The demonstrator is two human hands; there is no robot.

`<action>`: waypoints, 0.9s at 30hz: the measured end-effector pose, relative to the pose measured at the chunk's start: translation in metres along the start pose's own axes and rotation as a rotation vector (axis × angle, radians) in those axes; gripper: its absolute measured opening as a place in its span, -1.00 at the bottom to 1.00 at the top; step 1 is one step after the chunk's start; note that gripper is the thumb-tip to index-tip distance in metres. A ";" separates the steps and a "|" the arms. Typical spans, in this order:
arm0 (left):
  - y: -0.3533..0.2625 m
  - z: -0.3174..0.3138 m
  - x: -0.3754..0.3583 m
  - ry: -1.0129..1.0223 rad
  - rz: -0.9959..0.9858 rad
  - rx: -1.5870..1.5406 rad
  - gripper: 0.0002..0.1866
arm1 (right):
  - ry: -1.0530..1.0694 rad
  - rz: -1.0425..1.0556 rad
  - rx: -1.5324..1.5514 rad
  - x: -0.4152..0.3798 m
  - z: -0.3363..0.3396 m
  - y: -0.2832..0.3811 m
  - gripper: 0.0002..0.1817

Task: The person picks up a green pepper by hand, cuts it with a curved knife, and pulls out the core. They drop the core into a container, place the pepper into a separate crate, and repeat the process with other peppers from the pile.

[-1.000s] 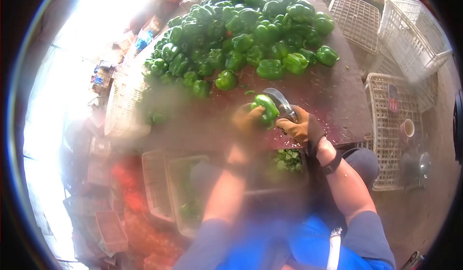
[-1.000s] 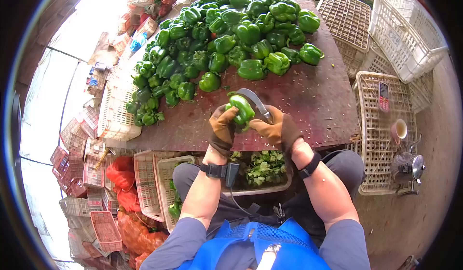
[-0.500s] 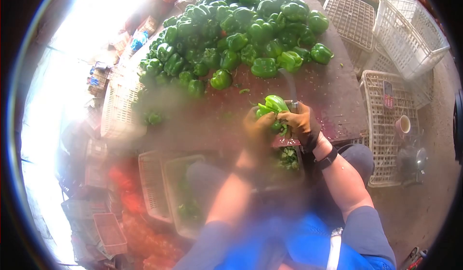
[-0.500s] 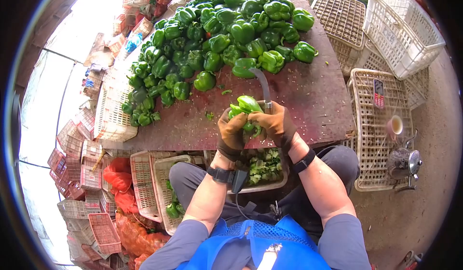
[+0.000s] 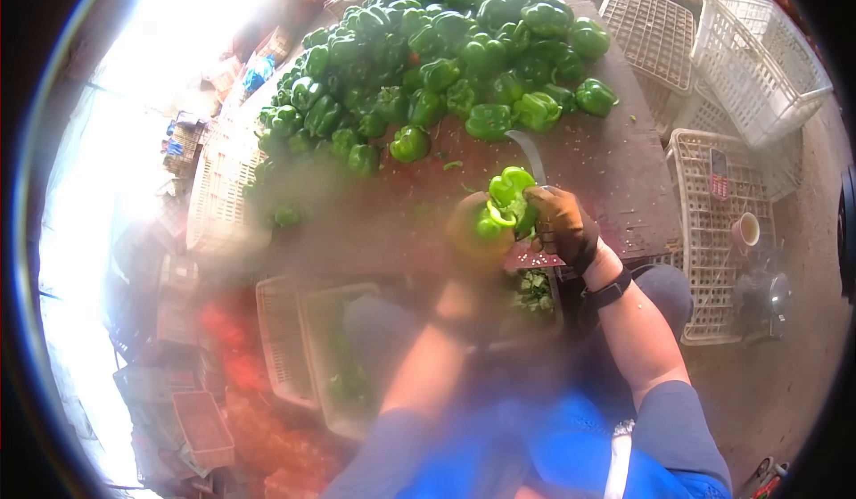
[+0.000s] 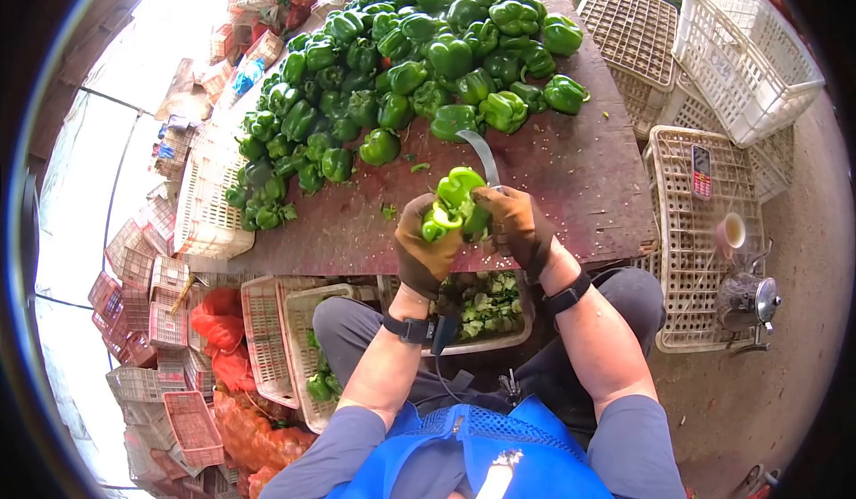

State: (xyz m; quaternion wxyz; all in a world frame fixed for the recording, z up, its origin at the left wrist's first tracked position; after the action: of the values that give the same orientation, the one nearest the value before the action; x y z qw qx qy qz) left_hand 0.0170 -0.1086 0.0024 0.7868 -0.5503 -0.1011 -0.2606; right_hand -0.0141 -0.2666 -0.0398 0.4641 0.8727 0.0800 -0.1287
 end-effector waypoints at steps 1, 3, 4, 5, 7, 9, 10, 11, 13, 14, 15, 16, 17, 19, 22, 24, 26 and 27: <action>-0.008 0.000 0.000 0.017 -0.075 0.102 -0.61 | 0.003 0.017 -0.007 0.002 0.000 -0.001 -0.69; -0.021 0.001 0.001 0.037 -0.153 0.116 -0.59 | 0.002 -0.032 0.047 0.000 0.000 -0.003 -0.68; -0.029 0.002 0.004 0.038 -0.185 0.141 -0.58 | 0.000 -0.056 0.075 -0.001 -0.001 -0.003 -0.67; -0.035 0.002 0.005 0.040 -0.217 0.166 -0.56 | 0.002 -0.049 0.047 -0.001 -0.001 -0.004 -0.67; -0.028 0.000 0.007 -0.041 0.025 -0.199 -0.55 | 0.003 -0.036 -0.008 -0.002 -0.001 -0.006 -0.66; -0.016 -0.003 0.006 -0.023 0.190 -0.420 -0.54 | 0.020 0.010 -0.124 -0.005 -0.008 0.001 -0.61; -0.010 -0.003 0.007 0.037 0.233 -0.457 -0.53 | 0.031 0.033 -0.181 -0.006 -0.012 0.004 -0.58; -0.005 -0.004 0.006 0.097 0.275 -0.495 -0.52 | 0.050 0.117 -0.226 -0.006 -0.014 0.007 -0.54; 0.005 -0.006 0.004 0.064 0.390 -0.621 -0.62 | 0.088 0.283 -0.317 -0.009 -0.022 0.013 -0.47; 0.019 -0.006 0.001 0.040 0.450 -0.682 -0.64 | 0.092 0.290 -0.344 -0.013 -0.025 0.013 -0.44; 0.026 -0.006 -0.001 0.017 0.509 -0.744 -0.66 | 0.094 0.298 -0.371 -0.022 -0.034 0.020 -0.41; 0.030 -0.007 -0.004 -0.037 0.563 -0.765 -0.73 | 0.099 0.305 -0.399 -0.026 -0.039 0.023 -0.38; 0.036 -0.008 -0.005 -0.050 0.556 -0.797 -0.74 | 0.114 0.277 -0.402 -0.024 -0.036 0.020 -0.38; 0.069 -0.010 -0.014 -0.073 0.546 -0.858 -0.76 | 0.139 0.221 -0.401 -0.019 -0.028 0.013 -0.39; 0.081 0.006 -0.016 -0.131 0.650 -0.740 -0.81 | 0.118 0.202 -0.186 -0.018 -0.026 0.020 -0.47; 0.107 0.049 -0.017 -0.093 0.430 -0.479 -0.79 | 0.079 0.176 -0.121 -0.019 -0.027 0.023 -0.52; 0.094 0.106 -0.012 -0.197 0.397 -0.550 -0.73 | 0.102 0.142 -0.094 -0.017 -0.027 0.020 -0.53; 0.051 0.131 -0.008 -0.265 0.432 -0.542 -0.71 | 0.113 0.125 -0.080 -0.016 -0.026 0.019 -0.54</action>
State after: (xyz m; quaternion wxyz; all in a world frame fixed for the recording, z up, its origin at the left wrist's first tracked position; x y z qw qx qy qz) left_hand 0.0537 0.0272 0.0059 0.6293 -0.7764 -0.0107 -0.0323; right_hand -0.0205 -0.2556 -0.0063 0.5004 0.8627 0.0564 -0.0466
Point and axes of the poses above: each hand's wrist, its own x-axis towards the middle knuckle, its own z-axis out of the back of the hand, y = z × x, the point moved 6 cm from there along x, towards the middle knuckle, and after that the axes turned 2 degrees about y, right-handed, at the moved point
